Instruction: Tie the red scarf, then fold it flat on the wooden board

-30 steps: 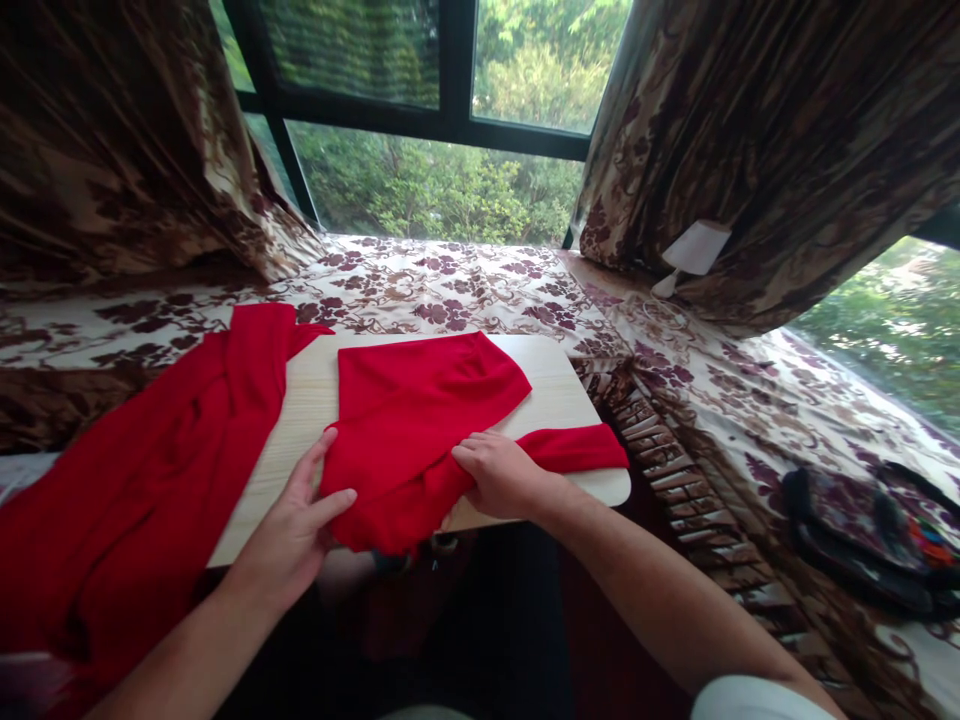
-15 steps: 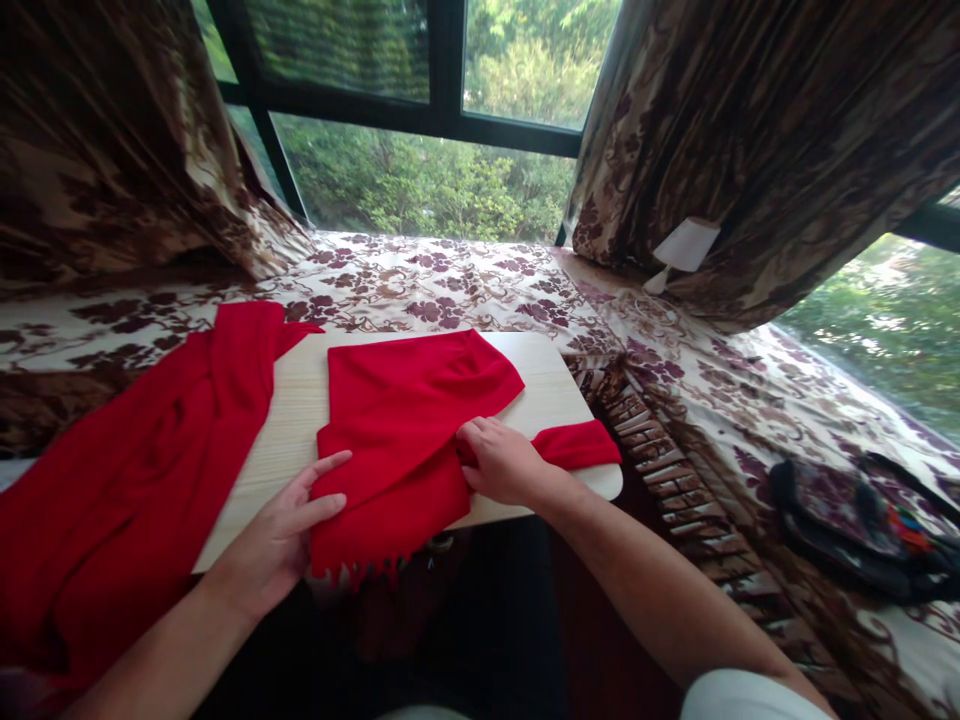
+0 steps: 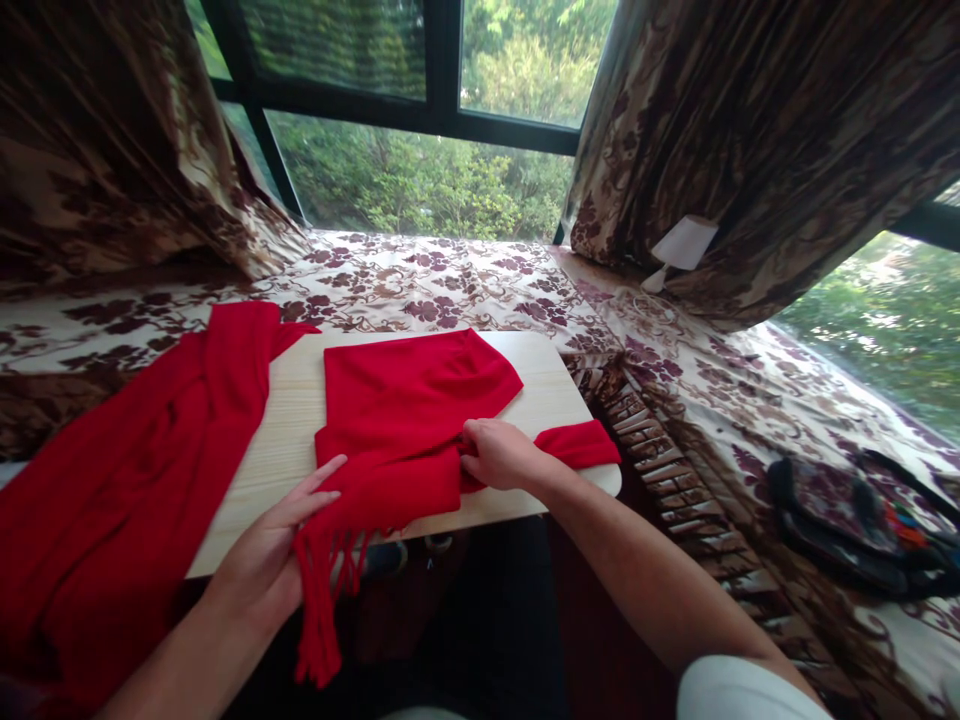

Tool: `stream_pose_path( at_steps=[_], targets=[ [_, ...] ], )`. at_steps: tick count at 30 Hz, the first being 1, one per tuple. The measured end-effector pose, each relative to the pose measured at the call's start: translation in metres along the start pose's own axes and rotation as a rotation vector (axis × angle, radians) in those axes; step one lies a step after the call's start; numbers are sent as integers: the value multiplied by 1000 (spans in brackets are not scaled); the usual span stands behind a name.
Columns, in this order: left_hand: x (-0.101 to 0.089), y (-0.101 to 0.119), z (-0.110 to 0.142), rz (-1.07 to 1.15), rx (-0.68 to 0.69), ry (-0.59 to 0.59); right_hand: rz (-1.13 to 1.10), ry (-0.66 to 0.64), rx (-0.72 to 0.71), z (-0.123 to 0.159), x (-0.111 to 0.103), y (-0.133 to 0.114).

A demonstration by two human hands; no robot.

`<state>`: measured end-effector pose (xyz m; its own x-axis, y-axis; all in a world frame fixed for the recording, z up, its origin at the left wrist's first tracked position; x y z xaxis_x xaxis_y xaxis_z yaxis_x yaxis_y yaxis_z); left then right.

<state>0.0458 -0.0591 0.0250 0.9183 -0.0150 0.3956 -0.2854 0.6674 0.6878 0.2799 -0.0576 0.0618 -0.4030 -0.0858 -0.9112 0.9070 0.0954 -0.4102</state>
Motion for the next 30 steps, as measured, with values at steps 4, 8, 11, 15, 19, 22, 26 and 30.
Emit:
stream_pose_path(
  at_steps=[4, 8, 11, 15, 19, 22, 26, 30],
  targets=[
    [1, -1, 0, -78, 13, -38, -81, -4, 60, 2, 1, 9],
    [3, -7, -4, -141, -34, -154, -100, -65, 136, 4, 5, 13],
    [2, -4, -11, -187, -25, -165, -208, -168, 155, 1, 9, 11],
    [7, 4, -16, -249, 2, -161, -445, -186, 198, -10, 3, 18],
    [10, 10, -18, -293, 30, -174, -509, -176, 295, -19, 0, 40],
    [9, 10, -19, -298, 42, -196, -390, -239, 278, -20, -2, 46],
    [8, 9, -19, -293, 27, -215, -311, -398, 219, -15, 0, 43],
    [8, 12, -17, -277, 13, -227, -389, -307, 147, -15, -16, 41]
  ],
)
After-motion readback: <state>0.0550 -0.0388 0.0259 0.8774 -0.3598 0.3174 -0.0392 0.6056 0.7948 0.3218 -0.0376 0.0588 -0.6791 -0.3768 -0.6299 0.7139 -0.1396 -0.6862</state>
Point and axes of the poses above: each hand's wrist, its own z-axis away from the middle knuckle, its own x-axis out of the palm, y = z × x, the point moved 10 cm from there along -z, towards the middle knuckle, and after that the axes turned 2 degrees about -z, right-handed, at the moved point
